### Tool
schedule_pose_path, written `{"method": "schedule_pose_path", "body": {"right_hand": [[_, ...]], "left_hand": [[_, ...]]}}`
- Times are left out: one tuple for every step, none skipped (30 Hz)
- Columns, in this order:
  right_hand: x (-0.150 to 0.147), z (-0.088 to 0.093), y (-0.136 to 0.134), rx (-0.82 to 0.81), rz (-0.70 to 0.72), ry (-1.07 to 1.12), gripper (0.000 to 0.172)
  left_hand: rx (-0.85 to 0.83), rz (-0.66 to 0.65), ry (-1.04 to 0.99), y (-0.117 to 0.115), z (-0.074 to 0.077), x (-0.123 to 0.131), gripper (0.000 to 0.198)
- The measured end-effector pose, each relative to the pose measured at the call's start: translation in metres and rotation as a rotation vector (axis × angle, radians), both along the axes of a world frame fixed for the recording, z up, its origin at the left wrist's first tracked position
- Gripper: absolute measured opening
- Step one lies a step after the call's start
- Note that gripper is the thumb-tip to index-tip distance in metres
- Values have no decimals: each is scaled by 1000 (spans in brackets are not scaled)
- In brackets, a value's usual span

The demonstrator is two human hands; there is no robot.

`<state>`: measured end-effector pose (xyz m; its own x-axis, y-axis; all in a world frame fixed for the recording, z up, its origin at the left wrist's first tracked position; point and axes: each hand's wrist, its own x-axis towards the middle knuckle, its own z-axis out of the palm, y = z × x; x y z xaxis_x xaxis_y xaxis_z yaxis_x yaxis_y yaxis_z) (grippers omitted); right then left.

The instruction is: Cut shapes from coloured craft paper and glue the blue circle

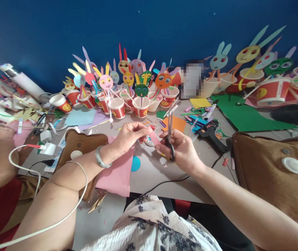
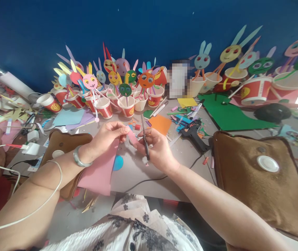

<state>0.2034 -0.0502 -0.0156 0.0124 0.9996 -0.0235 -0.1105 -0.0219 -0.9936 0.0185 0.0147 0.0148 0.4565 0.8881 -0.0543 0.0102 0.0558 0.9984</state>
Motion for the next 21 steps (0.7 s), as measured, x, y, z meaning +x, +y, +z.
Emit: {"method": "schedule_pose_path", "body": {"right_hand": [[0, 0, 0, 0, -2, 0, 47], [1, 0, 0, 3, -3, -3, 46], [1, -1, 0, 6, -3, -5, 46], [0, -2, 0, 8, -3, -5, 45], [0, -2, 0, 7, -1, -1, 45], [0, -3, 0, 2, -1, 7, 44], [-1, -3, 0, -6, -3, 20, 44], [-1, -4, 0, -16, -9, 32, 44], [-1, -4, 0, -23, -19, 42, 44], [0, -4, 1, -30, -31, 50, 44], [0, -5, 2, -35, -45, 59, 44], [1, -5, 2, -39, -58, 69, 44], [1, -5, 3, -43, -68, 80, 44], [2, -6, 3, -46, -76, 92, 44], [2, -6, 3, -51, -80, 104, 44], [2, -7, 3, -57, -79, 112, 45], [1, -8, 3, -63, -74, 115, 45], [0, -9, 3, -68, -65, 116, 46], [-1, -10, 3, -73, -53, 114, 47], [-2, -10, 2, -77, -40, 110, 47], [-3, -11, 2, -79, -27, 103, 48]], "left_hand": [[3, 10, -13, 0, 1, 0, 33], [5, 27, -34, 1, 1, 0, 33], [0, 53, -60, 3, 2, -1, 33], [-14, 89, -88, 5, 2, -1, 33], [-36, 131, -116, 7, 2, -2, 34], [-63, 172, -137, 10, 1, -2, 36], [-93, 203, -150, 11, 0, -3, 39], [-116, 215, -157, 12, -2, -3, 43], [-128, 213, -160, 12, -4, -2, 46], [-133, 195, -156, 11, -5, -2, 50], [-128, 170, -144, 9, -7, -1, 50], [-113, 144, -122, 6, -8, 0, 47], [-98, 117, -93, 4, -8, 0, 40], [-81, 92, -67, 1, -8, 1, 32], [-69, 65, -45, -2, -8, 1, 29], [-65, 31, -29, -4, -7, 2, 32], [-65, -5, -17, -5, -6, 2, 35], [-69, -43, -6, -6, -6, 3, 33], [-76, -77, 10, -7, -6, 3, 28], [-81, -100, 31, -7, -7, 4, 23], [-80, -111, 50, -7, -8, 4, 22]]}}
